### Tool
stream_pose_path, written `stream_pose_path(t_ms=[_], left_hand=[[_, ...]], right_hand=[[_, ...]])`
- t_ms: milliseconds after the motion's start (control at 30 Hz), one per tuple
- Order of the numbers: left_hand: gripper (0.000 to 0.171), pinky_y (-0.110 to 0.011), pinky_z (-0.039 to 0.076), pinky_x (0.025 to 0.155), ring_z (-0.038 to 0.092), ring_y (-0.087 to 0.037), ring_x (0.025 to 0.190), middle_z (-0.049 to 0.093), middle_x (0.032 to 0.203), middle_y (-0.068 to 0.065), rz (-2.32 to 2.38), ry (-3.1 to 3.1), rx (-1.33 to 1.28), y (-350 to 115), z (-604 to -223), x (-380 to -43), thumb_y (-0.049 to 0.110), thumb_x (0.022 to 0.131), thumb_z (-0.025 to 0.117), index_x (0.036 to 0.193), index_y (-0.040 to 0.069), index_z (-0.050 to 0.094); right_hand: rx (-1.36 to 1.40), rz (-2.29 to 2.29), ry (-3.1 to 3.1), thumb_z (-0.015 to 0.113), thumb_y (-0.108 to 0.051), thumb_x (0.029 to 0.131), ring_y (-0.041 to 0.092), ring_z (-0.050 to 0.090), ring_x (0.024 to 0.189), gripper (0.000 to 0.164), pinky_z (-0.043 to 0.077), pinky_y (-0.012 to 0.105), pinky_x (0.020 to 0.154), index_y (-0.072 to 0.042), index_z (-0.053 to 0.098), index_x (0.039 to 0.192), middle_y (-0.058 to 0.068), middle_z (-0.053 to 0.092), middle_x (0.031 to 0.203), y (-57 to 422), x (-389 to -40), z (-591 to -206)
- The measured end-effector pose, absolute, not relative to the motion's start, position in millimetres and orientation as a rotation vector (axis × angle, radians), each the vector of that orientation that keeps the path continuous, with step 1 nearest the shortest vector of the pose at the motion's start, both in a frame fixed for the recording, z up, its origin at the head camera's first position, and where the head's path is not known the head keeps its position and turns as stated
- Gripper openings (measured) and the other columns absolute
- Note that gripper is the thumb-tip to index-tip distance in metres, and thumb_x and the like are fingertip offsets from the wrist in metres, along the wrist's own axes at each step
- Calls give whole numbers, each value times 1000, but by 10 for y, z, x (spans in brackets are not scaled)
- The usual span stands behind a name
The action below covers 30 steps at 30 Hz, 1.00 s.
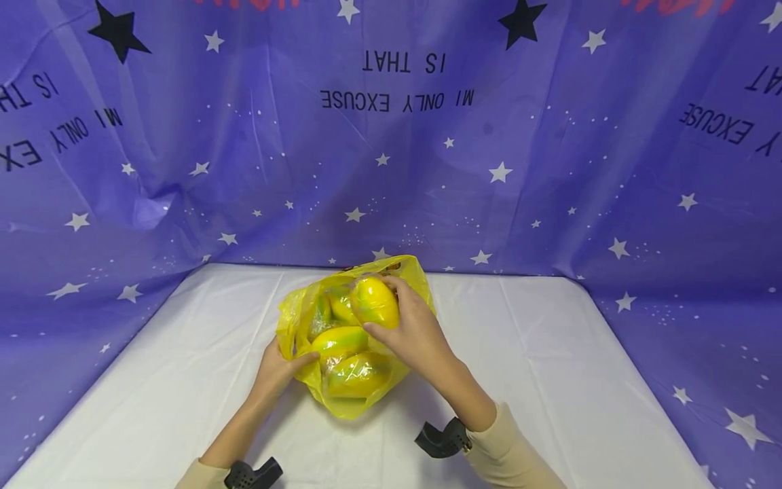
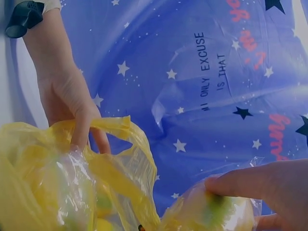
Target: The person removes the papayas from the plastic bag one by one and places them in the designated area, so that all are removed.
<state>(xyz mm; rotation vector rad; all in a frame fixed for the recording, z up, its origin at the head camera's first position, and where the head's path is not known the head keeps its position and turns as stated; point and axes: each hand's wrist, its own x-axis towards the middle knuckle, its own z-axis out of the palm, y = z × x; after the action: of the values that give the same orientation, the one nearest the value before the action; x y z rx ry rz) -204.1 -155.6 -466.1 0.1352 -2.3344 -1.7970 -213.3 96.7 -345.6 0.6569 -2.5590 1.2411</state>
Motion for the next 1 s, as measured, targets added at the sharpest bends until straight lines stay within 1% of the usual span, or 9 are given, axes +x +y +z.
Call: stream_pose_path(t_ms=[200, 467, 567, 633, 800, 1000], left_hand=[[68, -44, 45, 99, 56, -32, 111, 58, 124, -19, -1789, -2327, 119, -1560, -4676, -2026, 9, 75, 78, 134, -2, 46], [68, -45, 45, 99, 57, -33, 110, 59, 123, -19, -1767, -2343, 127, -1562, -4676, -2039, 9, 74, 77, 134, -2, 46], [69, -44, 45, 98, 57, -32, 110, 59, 122, -18, -1766, -2345, 121, -1560, -4673, -2037, 9, 74, 78, 135, -2, 46], [70, -44, 45, 97, 57, -32, 109, 59, 122, -18, -1762, -2348, 122, -1559, -4668, -2027, 10, 74, 78, 135, -2, 46], [71, -44, 45, 97, 57, -32, 110, 59, 122, -18, -1759, -2355, 126, -1556, -4665, -2009, 12, 74, 79, 135, -2, 45], [70, -45, 45, 98, 57, -32, 110, 60, 122, -18, -1746, -2357, 128, -1558, -4670, -2027, 11, 74, 78, 135, -2, 46]], right_hand=[[624, 1246, -2515, 84, -21, 76, 20, 55, 107, 73, 55, 36, 84, -14, 46, 137, 5, 56, 121, 1054, -2144, -3480], [544, 1262, -2490, 84, -20, 76, 23, 51, 113, 73, 52, 44, 91, -13, 45, 137, 8, 53, 127, 1180, -2165, -3527], [519, 1273, -2493, 84, -21, 76, 24, 51, 114, 73, 53, 44, 88, -13, 45, 138, 9, 52, 128, 1217, -2172, -3543], [508, 1271, -2496, 84, -21, 76, 24, 50, 113, 73, 54, 42, 84, -13, 45, 138, 9, 52, 128, 1237, -2178, -3550], [468, 1239, -2504, 84, -21, 76, 24, 51, 112, 73, 52, 38, 77, -12, 46, 137, 8, 53, 128, 1311, -2200, -3562], [417, 1221, -2513, 83, -20, 78, 28, 50, 115, 73, 52, 41, 80, -11, 44, 139, 11, 50, 133, 1443, -2241, -3570]])
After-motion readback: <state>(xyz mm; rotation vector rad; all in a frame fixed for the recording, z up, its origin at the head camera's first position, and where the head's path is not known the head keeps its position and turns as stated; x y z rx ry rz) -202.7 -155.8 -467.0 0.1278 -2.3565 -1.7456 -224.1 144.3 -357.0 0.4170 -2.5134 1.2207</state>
